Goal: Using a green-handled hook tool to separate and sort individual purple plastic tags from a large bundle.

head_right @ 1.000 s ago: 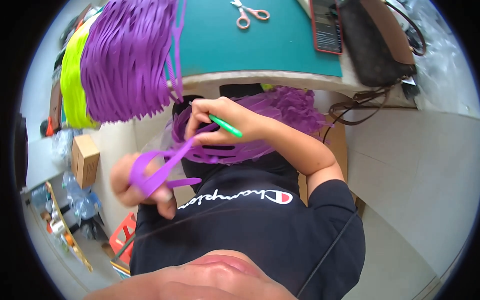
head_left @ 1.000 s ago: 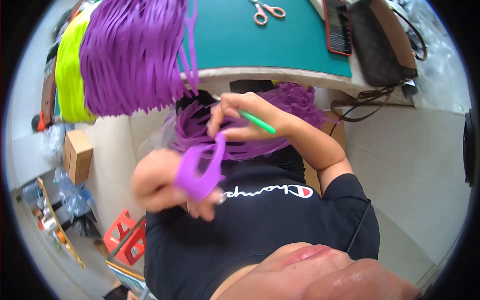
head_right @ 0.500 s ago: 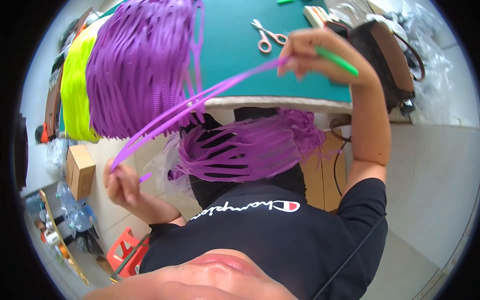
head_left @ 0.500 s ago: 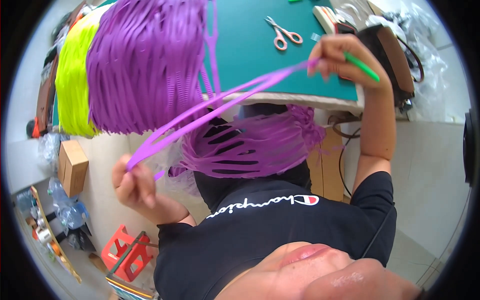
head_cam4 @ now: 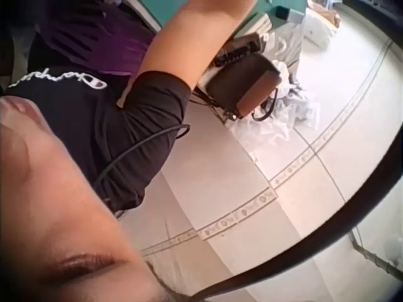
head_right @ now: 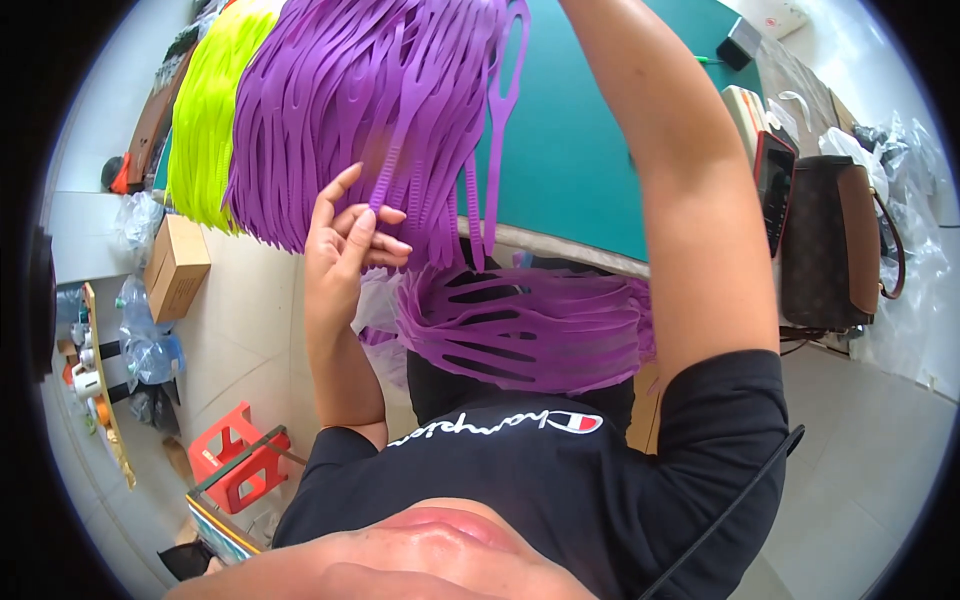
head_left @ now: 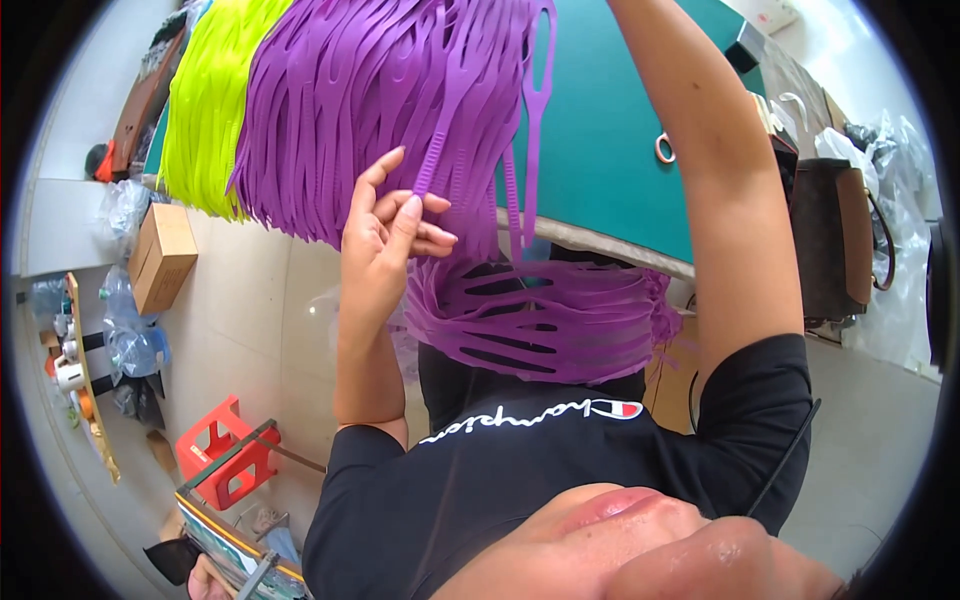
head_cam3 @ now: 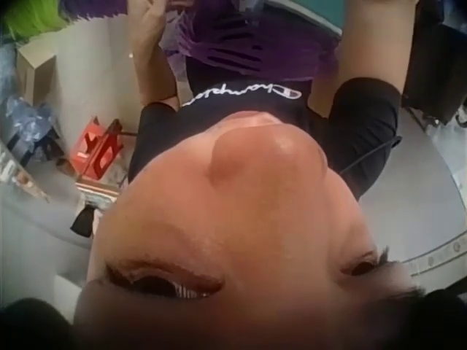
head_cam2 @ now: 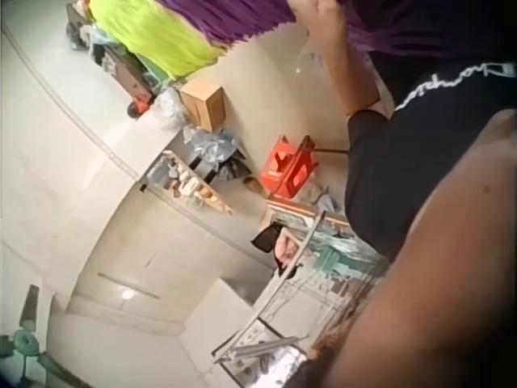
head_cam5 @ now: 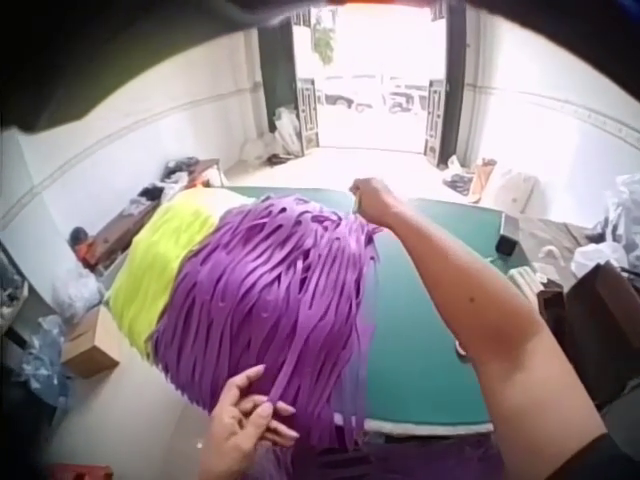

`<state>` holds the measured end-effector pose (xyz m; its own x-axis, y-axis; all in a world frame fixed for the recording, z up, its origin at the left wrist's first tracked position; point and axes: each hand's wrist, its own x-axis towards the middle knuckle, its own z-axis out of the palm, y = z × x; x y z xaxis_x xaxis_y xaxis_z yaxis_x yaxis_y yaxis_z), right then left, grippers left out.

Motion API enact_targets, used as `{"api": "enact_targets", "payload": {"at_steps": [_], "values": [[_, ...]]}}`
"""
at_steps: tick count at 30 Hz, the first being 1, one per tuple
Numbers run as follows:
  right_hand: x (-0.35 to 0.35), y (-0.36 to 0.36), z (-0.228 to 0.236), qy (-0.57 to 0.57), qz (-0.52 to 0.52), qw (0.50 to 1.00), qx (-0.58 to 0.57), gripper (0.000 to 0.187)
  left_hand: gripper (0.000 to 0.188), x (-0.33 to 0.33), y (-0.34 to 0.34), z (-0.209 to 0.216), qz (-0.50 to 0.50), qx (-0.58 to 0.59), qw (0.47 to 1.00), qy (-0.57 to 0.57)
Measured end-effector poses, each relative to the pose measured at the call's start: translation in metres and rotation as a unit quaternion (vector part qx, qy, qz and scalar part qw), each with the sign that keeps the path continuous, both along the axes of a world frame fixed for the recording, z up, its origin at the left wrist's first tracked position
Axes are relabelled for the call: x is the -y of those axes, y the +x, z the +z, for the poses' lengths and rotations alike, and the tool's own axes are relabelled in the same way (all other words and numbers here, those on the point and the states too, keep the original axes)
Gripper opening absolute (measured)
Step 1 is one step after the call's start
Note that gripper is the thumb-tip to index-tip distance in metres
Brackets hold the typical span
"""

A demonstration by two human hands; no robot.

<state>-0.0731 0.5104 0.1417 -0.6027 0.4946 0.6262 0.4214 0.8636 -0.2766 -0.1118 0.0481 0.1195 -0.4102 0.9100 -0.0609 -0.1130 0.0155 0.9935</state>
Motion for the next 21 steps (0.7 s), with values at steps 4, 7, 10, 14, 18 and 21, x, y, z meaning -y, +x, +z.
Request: {"api": "enact_targets", "payload": {"at_steps": [4, 7, 10, 14, 18, 21], "values": [[0.092, 0.054, 0.023, -0.012, 0.060, 0.998, -0.019, 0.023, 0.046, 0.052, -0.009, -0.015, 0.035, 0.009, 0.998, -0.046], [0.166, 0.138, 0.042, -0.075, 0.051, 0.994, -0.057, 0.022, 0.040, 0.078, -0.005, -0.027, 0.068, 0.022, 0.994, -0.078], [0.226, 0.202, 0.036, -0.032, 0.015, 0.999, -0.037, 0.029, 0.033, 0.110, -0.016, -0.062, 0.025, 0.044, 0.986, -0.159], [0.305, 0.251, -0.018, -0.201, -0.040, 0.963, -0.173, 0.018, 0.048, 0.124, -0.007, -0.152, -0.012, -0.107, 0.929, -0.353], [0.384, 0.245, -0.076, -0.250, 0.062, 0.965, -0.058, 0.029, 0.071, 0.136, 0.012, -0.200, -0.005, -0.282, 0.792, -0.542], [0.402, 0.228, -0.107, -0.265, 0.138, 0.951, 0.083, 0.032, 0.068, 0.137, -0.002, -0.224, 0.071, -0.093, 0.860, -0.497]]}}
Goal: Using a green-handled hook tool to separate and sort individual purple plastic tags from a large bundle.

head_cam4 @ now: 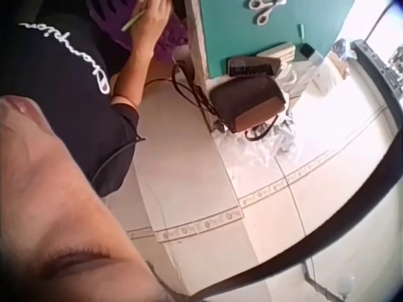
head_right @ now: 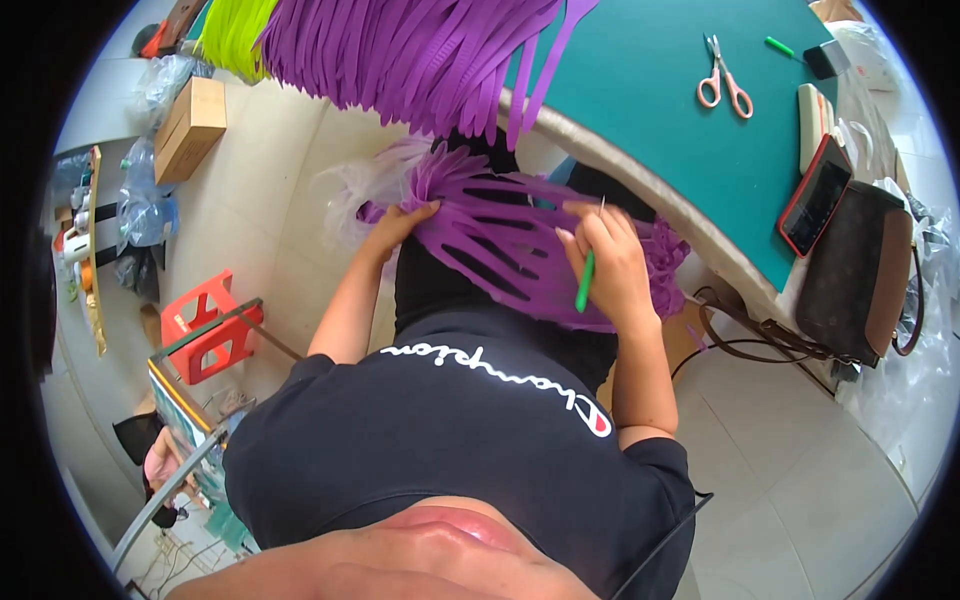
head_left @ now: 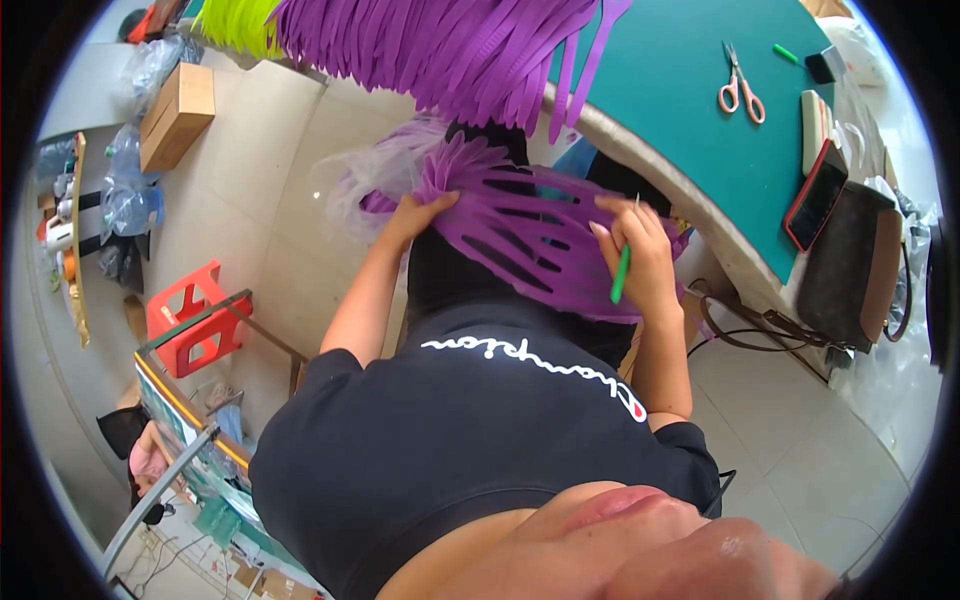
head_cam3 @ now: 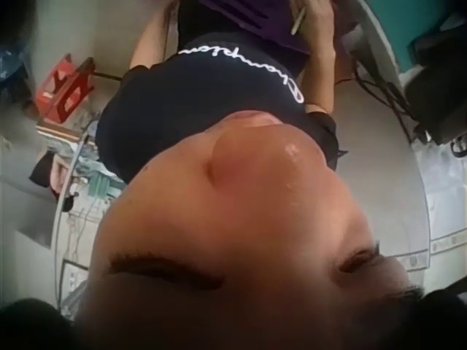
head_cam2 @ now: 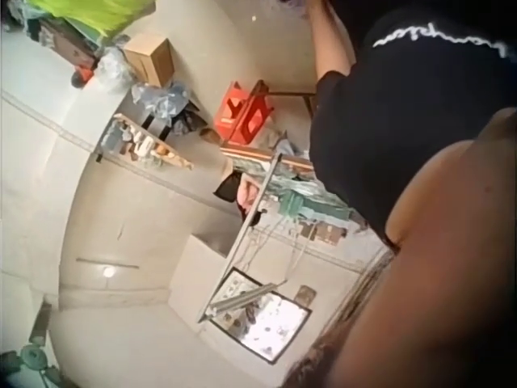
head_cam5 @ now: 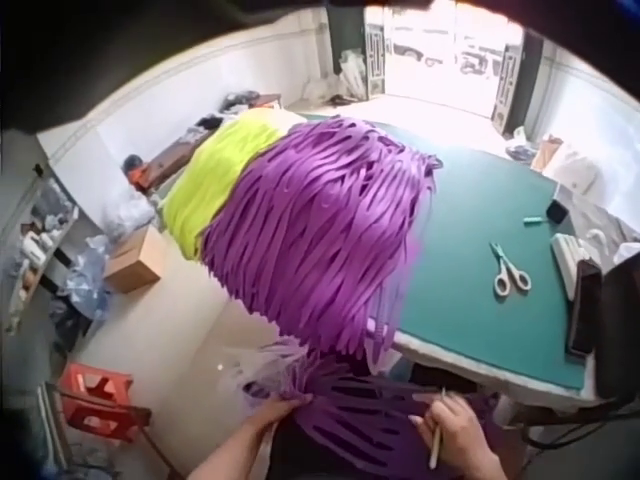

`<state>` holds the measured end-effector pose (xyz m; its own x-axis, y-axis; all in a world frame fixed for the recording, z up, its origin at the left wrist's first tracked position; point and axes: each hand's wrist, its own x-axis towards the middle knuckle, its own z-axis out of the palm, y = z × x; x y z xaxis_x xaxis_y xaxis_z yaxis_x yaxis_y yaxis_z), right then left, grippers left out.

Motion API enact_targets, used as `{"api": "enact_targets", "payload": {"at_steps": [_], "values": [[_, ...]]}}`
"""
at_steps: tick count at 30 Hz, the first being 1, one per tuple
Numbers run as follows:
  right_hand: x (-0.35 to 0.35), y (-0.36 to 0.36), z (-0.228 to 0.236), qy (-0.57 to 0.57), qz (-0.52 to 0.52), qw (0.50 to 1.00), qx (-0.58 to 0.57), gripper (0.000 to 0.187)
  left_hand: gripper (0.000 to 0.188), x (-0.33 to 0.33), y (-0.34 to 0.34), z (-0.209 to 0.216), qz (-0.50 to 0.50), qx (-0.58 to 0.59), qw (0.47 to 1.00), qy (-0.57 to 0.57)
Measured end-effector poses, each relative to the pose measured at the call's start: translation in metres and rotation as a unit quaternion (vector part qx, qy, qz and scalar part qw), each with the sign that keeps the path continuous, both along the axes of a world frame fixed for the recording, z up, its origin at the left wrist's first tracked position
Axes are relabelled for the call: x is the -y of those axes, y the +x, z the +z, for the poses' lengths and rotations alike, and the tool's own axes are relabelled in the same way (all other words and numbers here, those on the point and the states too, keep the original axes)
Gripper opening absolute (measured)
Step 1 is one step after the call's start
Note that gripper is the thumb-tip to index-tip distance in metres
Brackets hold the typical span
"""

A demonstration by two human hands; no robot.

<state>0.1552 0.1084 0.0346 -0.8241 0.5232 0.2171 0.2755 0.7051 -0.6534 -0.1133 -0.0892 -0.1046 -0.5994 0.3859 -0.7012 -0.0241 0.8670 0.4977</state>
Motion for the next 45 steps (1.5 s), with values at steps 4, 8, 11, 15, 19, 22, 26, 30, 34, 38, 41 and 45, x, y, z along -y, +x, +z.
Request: {"api": "enact_targets", "payload": {"at_steps": [4, 8, 11, 15, 19, 22, 26, 30, 34, 38, 41, 45], "values": [[-0.002, -0.005, -0.037, 0.078, -0.051, 0.994, 0.062, 0.027, 0.050, -0.004, -0.015, -0.011, 0.190, 0.292, 0.924, 0.159], [-0.003, -0.005, -0.051, 0.101, -0.059, 0.990, 0.077, 0.025, 0.034, -0.022, 0.010, -0.017, 0.262, 0.182, 0.895, 0.311], [-0.004, -0.006, -0.055, 0.112, -0.076, 0.987, 0.085, 0.020, 0.033, -0.044, 0.007, 0.023, 0.350, 0.497, 0.707, 0.360], [-0.010, -0.002, -0.063, 0.090, -0.064, 0.989, 0.094, 0.010, 0.053, -0.037, 0.011, 0.033, 0.286, 0.669, 0.541, 0.421], [-0.012, 0.021, -0.048, -0.010, -0.113, 0.993, -0.022, 0.013, 0.065, -0.042, 0.032, 0.066, 0.254, 0.725, 0.510, 0.388], [-0.025, 0.055, -0.028, -0.103, -0.096, 0.986, -0.093, 0.023, 0.074, -0.040, 0.040, 0.079, 0.188, 0.683, 0.523, 0.474], [-0.023, 0.110, 0.026, -0.267, -0.164, 0.927, -0.206, 0.034, 0.086, -0.023, 0.006, 0.062, 0.080, 0.644, 0.544, 0.532], [-0.022, 0.163, 0.057, -0.253, -0.105, 0.942, -0.194, 0.038, 0.122, -0.024, 0.029, 0.116, -0.050, 0.627, 0.551, 0.548], [-0.027, 0.142, 0.057, -0.102, -0.299, 0.931, -0.183, 0.038, 0.111, -0.067, 0.072, 0.161, -0.091, 0.567, 0.619, 0.536], [-0.030, 0.113, 0.036, -0.074, -0.236, 0.943, -0.221, 0.039, 0.084, -0.090, 0.086, 0.169, -0.091, 0.501, 0.744, 0.433], [-0.011, 0.081, 0.027, -0.306, -0.100, 0.881, -0.346, 0.058, 0.080, -0.096, 0.107, 0.177, -0.002, 0.507, 0.764, 0.400], [0.009, 0.044, 0.030, -0.293, -0.062, 0.913, -0.277, 0.038, 0.068, -0.106, 0.119, 0.184, 0.001, 0.519, 0.743, 0.422]]}}
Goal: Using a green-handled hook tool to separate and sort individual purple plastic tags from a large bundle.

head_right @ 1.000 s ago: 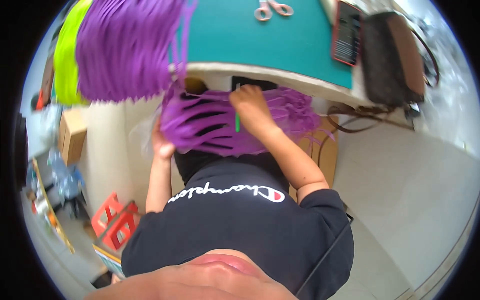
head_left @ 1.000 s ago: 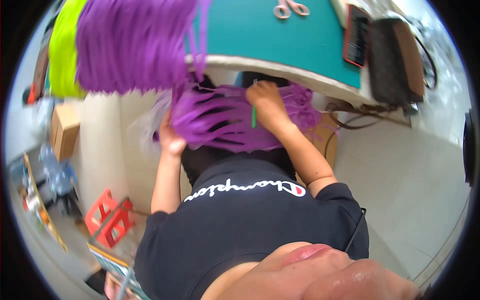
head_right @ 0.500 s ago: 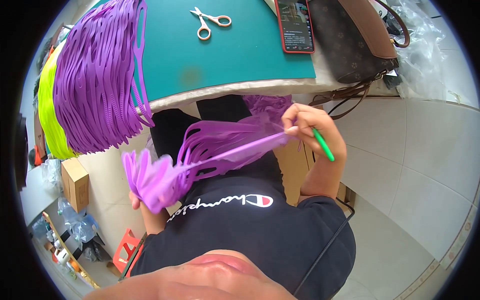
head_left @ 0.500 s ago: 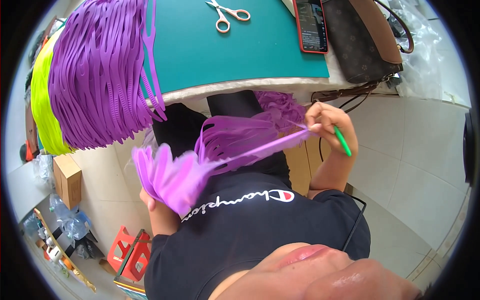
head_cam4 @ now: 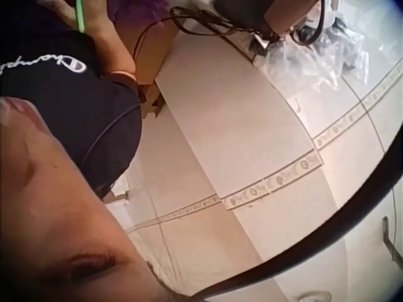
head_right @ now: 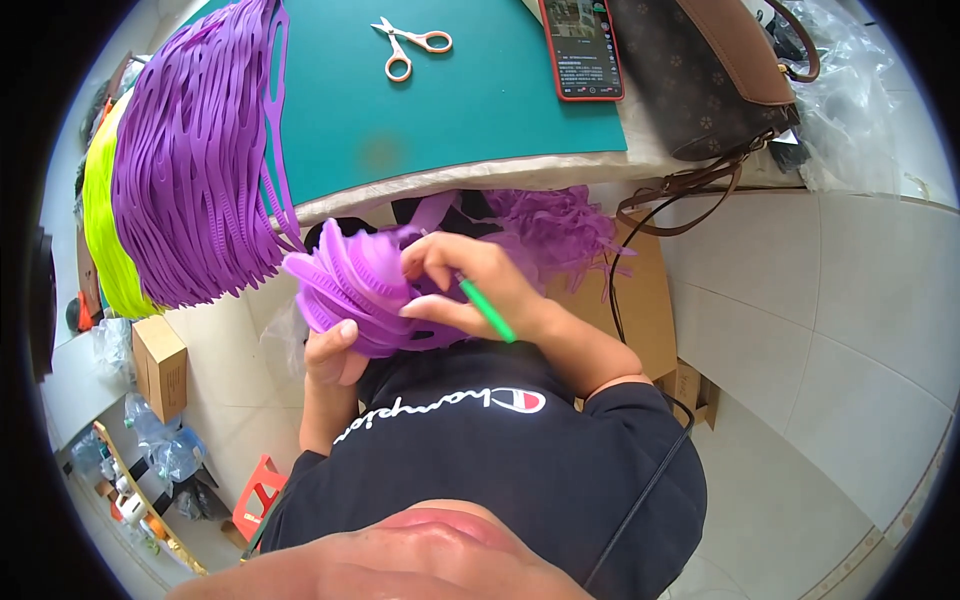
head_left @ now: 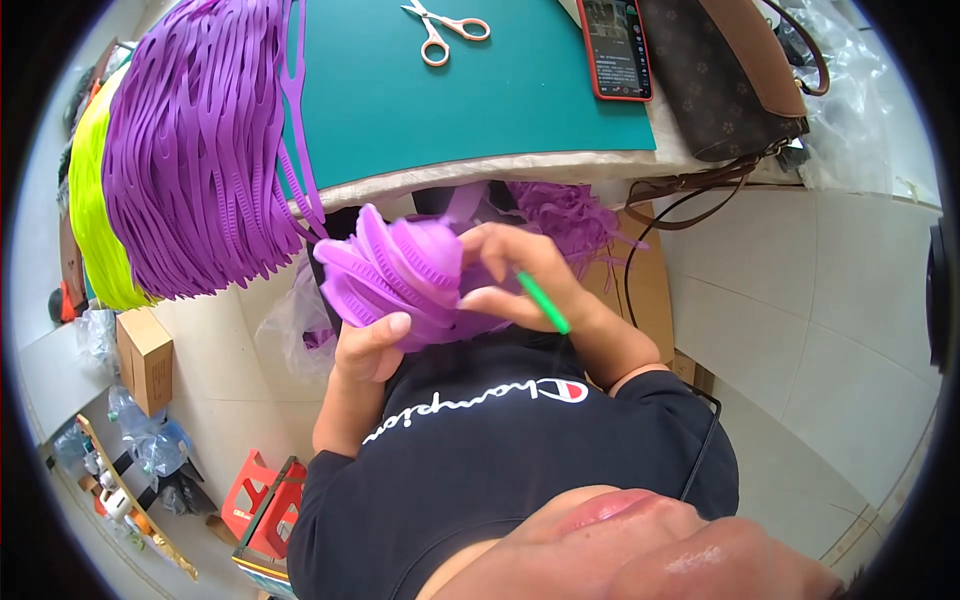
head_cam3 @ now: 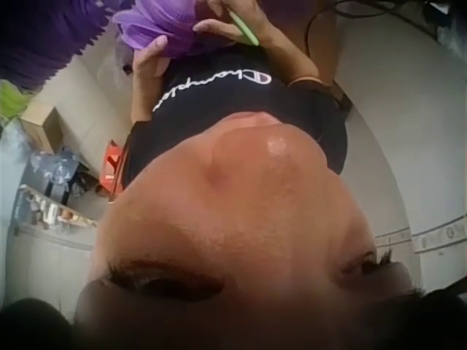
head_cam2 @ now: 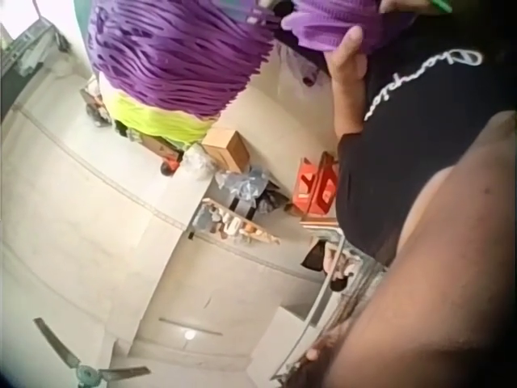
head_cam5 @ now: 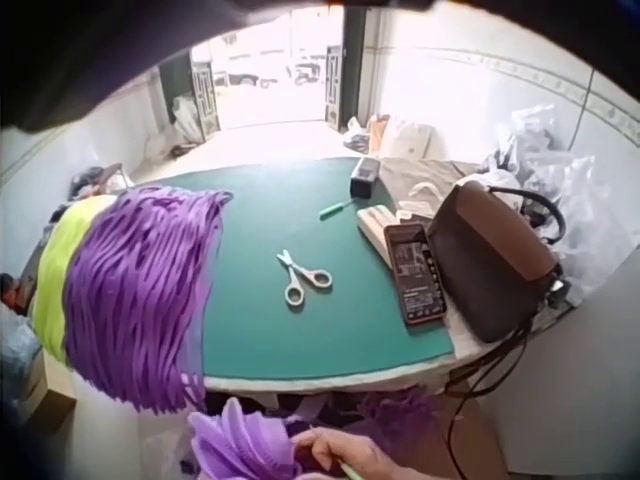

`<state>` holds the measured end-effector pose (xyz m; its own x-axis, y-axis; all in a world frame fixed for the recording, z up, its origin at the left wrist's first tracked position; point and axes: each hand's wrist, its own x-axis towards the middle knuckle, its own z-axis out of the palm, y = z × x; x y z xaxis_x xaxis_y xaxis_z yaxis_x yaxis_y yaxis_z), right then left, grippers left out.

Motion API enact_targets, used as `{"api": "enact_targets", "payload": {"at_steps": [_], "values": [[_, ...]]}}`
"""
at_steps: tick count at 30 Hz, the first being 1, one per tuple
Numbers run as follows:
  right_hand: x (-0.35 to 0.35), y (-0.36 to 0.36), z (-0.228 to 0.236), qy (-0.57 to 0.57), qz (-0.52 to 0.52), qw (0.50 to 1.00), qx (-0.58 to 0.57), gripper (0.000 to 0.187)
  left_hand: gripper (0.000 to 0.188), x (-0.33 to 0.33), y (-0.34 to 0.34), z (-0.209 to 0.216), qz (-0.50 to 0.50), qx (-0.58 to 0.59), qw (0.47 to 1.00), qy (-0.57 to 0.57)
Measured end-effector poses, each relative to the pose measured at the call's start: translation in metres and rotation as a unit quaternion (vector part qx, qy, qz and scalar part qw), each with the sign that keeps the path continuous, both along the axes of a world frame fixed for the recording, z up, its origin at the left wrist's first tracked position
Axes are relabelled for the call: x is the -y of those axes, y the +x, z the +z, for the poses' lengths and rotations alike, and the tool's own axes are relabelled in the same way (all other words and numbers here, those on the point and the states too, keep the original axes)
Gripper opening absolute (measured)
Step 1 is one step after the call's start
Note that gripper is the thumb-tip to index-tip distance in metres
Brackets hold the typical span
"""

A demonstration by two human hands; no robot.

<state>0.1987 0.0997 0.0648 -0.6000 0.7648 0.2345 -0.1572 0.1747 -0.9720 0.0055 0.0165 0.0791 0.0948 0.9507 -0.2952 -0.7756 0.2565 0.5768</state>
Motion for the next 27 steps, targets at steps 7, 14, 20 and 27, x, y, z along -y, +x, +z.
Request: {"api": "enact_targets", "payload": {"at_steps": [7, 14, 20, 27], "values": [[0.002, -0.016, -0.023, 0.016, -0.027, 0.999, -0.040, 0.036, 0.046, 0.002, 0.003, -0.005, 0.090, -0.164, 0.980, -0.068], [0.005, -0.021, -0.014, -0.041, -0.056, 0.995, -0.069, 0.010, 0.029, -0.009, 0.003, -0.016, 0.127, -0.129, 0.981, -0.070], [0.014, -0.031, -0.021, -0.083, -0.057, 0.991, -0.093, 0.014, 0.027, -0.007, 0.003, -0.011, 0.153, -0.169, 0.972, -0.051], [0.015, -0.032, -0.022, -0.076, -0.052, 0.994, -0.060, 0.012, 0.027, -0.007, 0.004, -0.012, 0.159, -0.185, 0.969, -0.028]]}}
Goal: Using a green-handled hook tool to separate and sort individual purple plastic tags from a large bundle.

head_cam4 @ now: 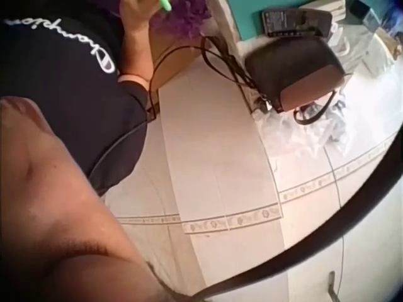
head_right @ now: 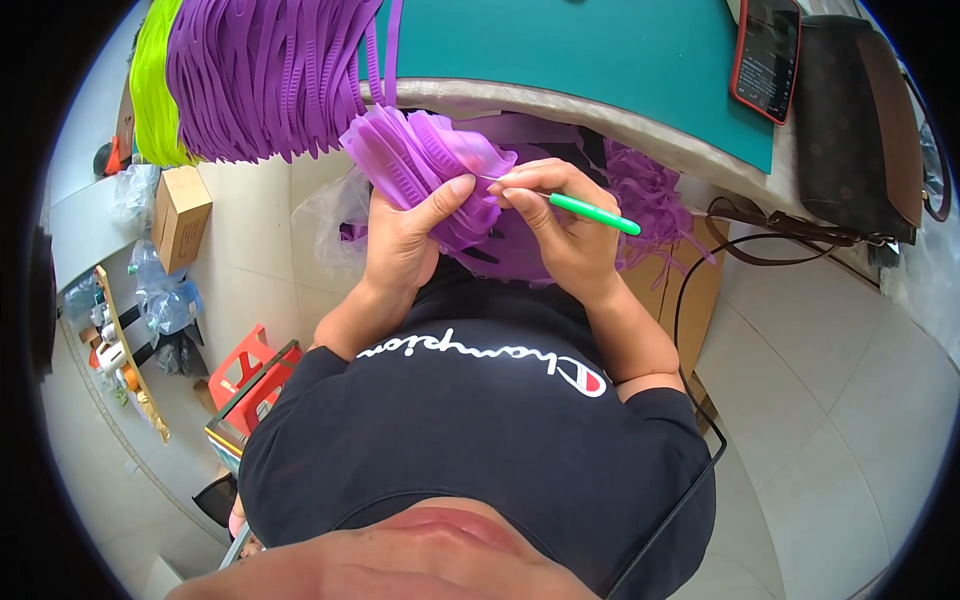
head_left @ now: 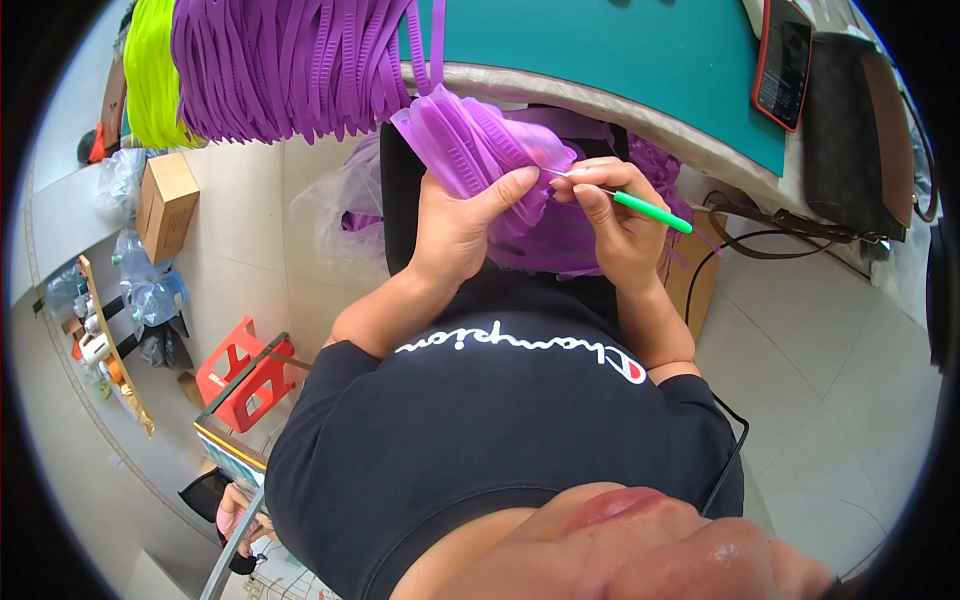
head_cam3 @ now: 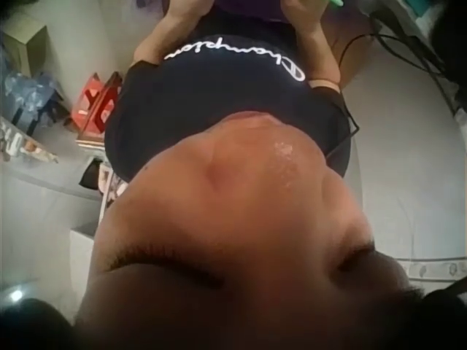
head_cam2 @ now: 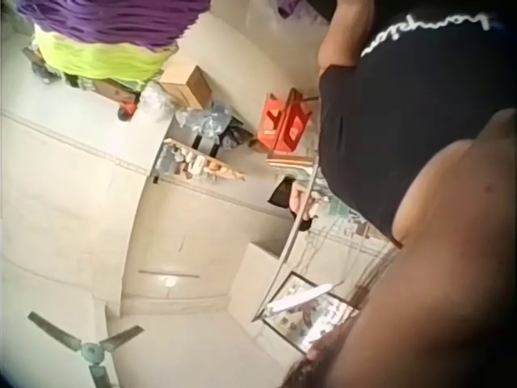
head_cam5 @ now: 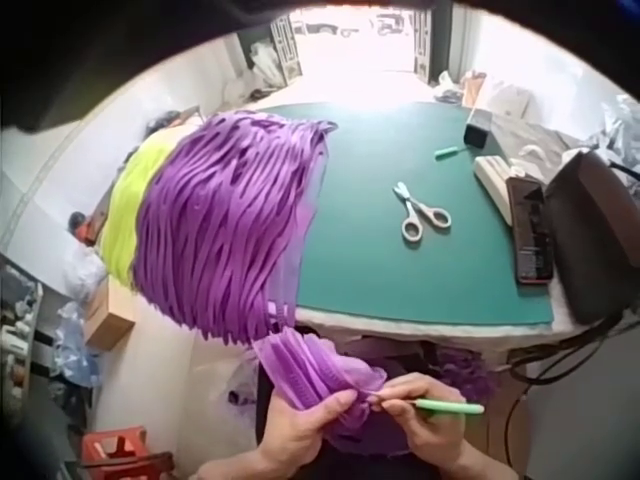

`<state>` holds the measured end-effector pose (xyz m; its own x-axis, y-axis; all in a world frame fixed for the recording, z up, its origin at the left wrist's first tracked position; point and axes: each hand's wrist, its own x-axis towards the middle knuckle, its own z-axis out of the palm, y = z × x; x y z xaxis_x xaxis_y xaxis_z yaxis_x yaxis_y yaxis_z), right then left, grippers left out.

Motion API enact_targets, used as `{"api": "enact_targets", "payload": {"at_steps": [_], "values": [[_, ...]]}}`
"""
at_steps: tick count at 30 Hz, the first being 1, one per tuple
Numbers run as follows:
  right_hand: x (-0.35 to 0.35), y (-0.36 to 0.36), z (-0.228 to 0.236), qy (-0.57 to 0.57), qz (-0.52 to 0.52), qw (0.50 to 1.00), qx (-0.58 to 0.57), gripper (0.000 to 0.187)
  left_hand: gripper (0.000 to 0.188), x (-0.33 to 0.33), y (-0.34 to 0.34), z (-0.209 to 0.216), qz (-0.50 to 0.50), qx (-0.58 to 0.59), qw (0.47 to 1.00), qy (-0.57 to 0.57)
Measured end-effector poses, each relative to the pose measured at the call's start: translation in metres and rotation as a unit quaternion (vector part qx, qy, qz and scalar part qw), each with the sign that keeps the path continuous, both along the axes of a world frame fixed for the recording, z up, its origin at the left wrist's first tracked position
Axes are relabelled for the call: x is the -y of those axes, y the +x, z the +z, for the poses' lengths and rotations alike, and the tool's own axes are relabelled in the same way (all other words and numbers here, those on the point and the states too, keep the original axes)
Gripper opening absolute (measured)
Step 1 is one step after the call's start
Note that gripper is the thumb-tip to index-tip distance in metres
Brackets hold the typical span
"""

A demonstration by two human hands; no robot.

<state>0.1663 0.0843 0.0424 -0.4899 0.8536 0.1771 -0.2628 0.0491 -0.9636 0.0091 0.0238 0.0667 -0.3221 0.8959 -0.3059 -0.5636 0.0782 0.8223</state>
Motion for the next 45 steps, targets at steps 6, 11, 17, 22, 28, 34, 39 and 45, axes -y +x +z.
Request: {"api": "enact_targets", "payload": {"at_steps": [6, 11, 17, 22, 28, 34, 39, 45], "values": [[-0.001, 0.002, 0.000, 0.067, -0.004, 0.998, 0.017, 0.012, 0.026, -0.001, 0.002, 0.003, 0.012, -0.011, 1.000, -0.009], [0.000, 0.002, -0.004, 0.052, -0.011, 0.998, 0.024, 0.012, 0.026, -0.001, 0.002, 0.002, 0.000, -0.011, 1.000, -0.009], [-0.005, -0.001, -0.001, 0.143, -0.044, 0.986, 0.068, 0.009, 0.028, -0.002, 0.005, 0.003, 0.009, -0.036, 0.999, 0.002], [-0.019, 0.006, 0.003, 0.383, -0.184, 0.887, 0.183, 0.010, 0.032, 0.006, 0.001, -0.006, -0.045, -0.076, 0.996, -0.034], [-0.087, 0.075, 0.021, 0.476, -0.372, 0.772, 0.200, 0.006, 0.032, 0.020, -0.021, -0.013, -0.201, -0.073, 0.975, -0.054], [-0.109, 0.105, 0.061, 0.401, -0.550, 0.712, 0.172, 0.011, 0.024, 0.030, -0.044, -0.027, -0.288, -0.178, 0.932, -0.129], [-0.067, 0.068, 0.067, 0.049, -0.057, 0.992, 0.101, 0.010, 0.035, 0.026, -0.038, -0.022, -0.280, -0.043, 0.956, -0.079], [-0.033, 0.030, 0.039, 0.068, 0.005, 0.998, -0.009, 0.010, 0.043, 0.017, -0.016, 0.008, -0.170, -0.004, 0.985, 0.033]]}}
